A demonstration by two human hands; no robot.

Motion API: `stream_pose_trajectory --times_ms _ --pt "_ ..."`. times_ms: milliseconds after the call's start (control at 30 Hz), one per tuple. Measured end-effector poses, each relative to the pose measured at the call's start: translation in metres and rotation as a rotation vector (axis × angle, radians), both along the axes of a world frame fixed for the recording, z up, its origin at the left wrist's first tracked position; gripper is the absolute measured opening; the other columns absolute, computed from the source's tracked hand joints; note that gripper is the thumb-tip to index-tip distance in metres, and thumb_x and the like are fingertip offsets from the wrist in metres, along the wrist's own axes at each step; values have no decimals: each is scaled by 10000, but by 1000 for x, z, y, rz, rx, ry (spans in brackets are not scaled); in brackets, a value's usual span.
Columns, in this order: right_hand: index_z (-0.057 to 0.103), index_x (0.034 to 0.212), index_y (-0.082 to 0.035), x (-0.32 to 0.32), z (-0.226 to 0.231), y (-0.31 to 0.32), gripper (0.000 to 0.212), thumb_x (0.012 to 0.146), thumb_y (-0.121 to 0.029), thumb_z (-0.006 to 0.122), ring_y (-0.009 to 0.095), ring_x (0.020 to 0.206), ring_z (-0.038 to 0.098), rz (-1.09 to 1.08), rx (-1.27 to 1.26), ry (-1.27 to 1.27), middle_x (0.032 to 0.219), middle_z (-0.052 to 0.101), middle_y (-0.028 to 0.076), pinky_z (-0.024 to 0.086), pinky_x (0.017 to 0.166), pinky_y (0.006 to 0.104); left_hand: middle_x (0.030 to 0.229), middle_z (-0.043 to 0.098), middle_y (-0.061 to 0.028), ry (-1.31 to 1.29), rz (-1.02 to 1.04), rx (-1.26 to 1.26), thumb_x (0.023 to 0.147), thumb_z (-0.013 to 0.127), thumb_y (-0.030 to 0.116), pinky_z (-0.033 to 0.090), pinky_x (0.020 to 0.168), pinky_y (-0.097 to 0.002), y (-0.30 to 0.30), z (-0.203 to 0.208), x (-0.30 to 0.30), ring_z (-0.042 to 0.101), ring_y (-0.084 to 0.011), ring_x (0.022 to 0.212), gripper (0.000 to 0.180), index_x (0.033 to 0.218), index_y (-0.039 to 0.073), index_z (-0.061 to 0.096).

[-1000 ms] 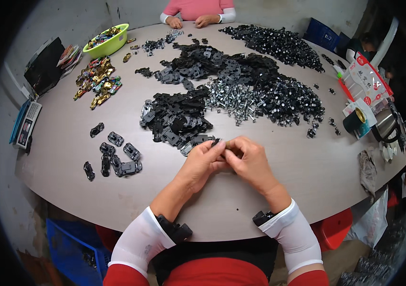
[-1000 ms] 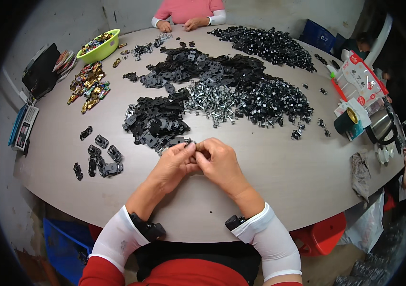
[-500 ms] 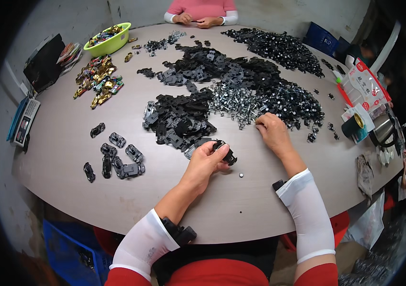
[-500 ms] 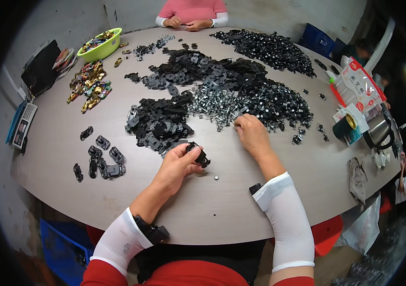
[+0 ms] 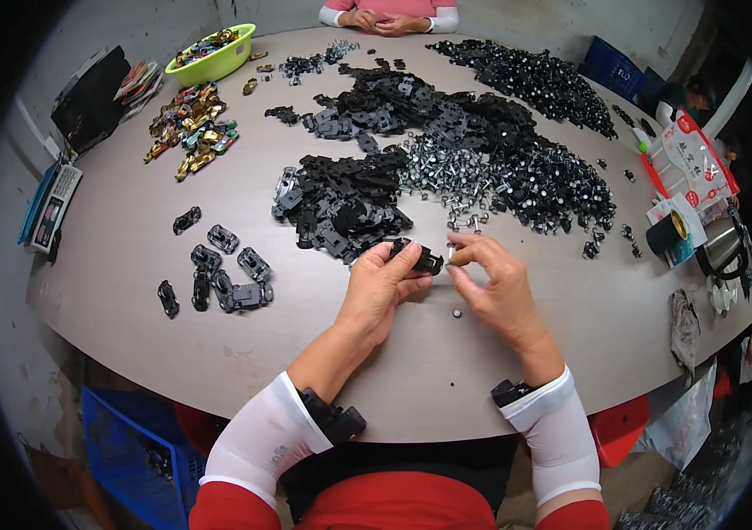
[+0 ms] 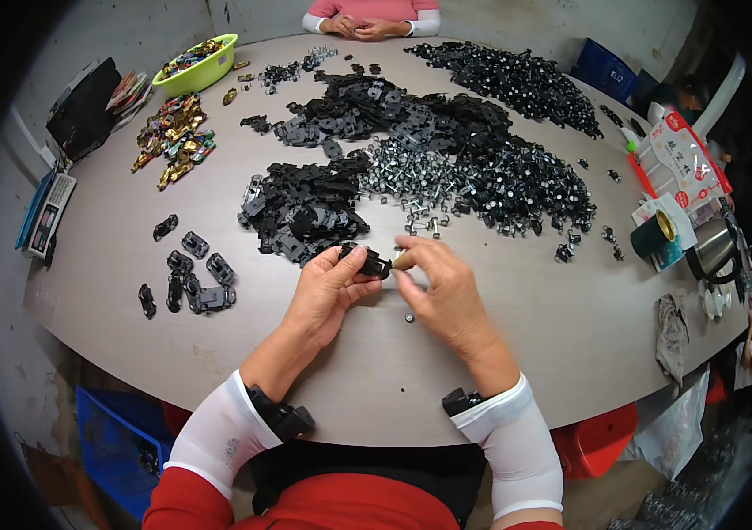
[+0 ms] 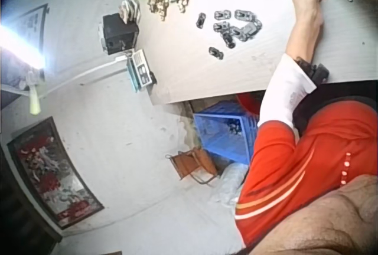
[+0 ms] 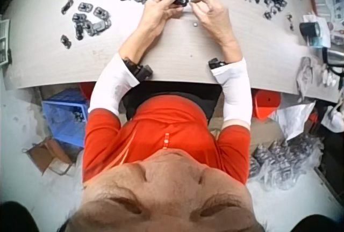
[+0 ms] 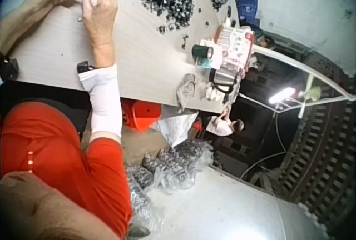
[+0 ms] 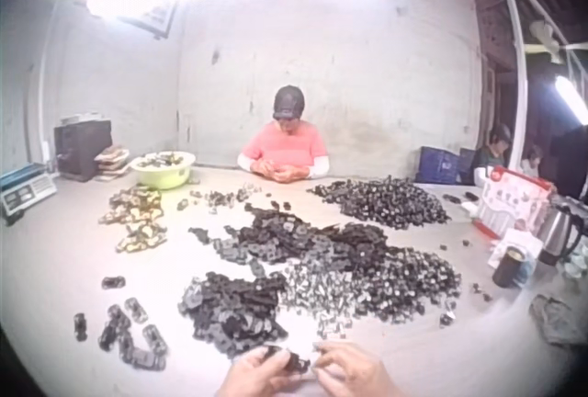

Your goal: The person sits at a table and assembles small black lock mechanisms by hand. They pick up a lock body and a small metal pin, insert the pin into the body, and place the completed unit on the table. The process is repeated continuously with components from large piles on the table.

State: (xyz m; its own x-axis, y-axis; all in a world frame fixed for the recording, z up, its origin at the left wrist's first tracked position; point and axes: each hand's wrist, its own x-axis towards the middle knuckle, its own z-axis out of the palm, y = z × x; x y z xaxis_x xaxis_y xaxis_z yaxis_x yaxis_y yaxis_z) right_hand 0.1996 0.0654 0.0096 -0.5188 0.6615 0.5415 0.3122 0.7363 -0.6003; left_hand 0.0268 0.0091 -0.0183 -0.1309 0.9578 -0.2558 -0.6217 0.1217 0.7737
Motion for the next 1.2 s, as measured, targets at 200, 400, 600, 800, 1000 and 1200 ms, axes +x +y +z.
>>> stream_pose_trajectory --times_ms 200,400,600,800,1000,1200 --pt "595 978 -14 -6 4 -8 249 752 16 697 315 991 624 44 0 -86 1032 647 130 515 849 375 938 676 -51 -31 3 -5 926 655 164 534 805 -282 -3 1 1 643 -123 861 107 972 78 611" --pt "584 1025 -13 -13 -2 -11 277 772 11 694 311 921 651 47 -57 6 989 647 137 530 789 373 938 674 -44 -43 18 21 923 660 159 522 789 -277 -5 -1 -1 640 -118 856 99 956 77 615" --pt "609 1057 -17 -18 -3 -13 280 792 -17 699 294 895 666 45 -49 52 981 661 139 536 784 361 941 671 -41 -24 61 67 924 660 174 523 785 -286 -9 3 3 639 -122 855 115 953 72 612" --pt "683 1032 -9 10 -15 16 215 830 -81 695 218 806 675 -111 -271 107 944 697 122 531 738 320 983 670 -31 299 139 111 943 633 241 510 685 -255 -22 34 -33 629 -98 834 227 1075 55 623" --pt "691 1006 12 49 -32 61 182 849 -75 657 155 716 638 -394 -239 -14 888 702 107 512 678 282 937 640 -48 1008 465 86 932 634 185 495 728 -242 -76 34 -170 590 -92 807 327 1172 -32 587" --pt "672 1051 -31 38 -32 89 227 830 -63 631 296 842 645 -424 24 -220 943 661 147 512 761 380 1209 590 -147 1732 581 214 836 664 92 374 1032 -392 -75 40 -151 497 -319 1180 365 1188 18 603"
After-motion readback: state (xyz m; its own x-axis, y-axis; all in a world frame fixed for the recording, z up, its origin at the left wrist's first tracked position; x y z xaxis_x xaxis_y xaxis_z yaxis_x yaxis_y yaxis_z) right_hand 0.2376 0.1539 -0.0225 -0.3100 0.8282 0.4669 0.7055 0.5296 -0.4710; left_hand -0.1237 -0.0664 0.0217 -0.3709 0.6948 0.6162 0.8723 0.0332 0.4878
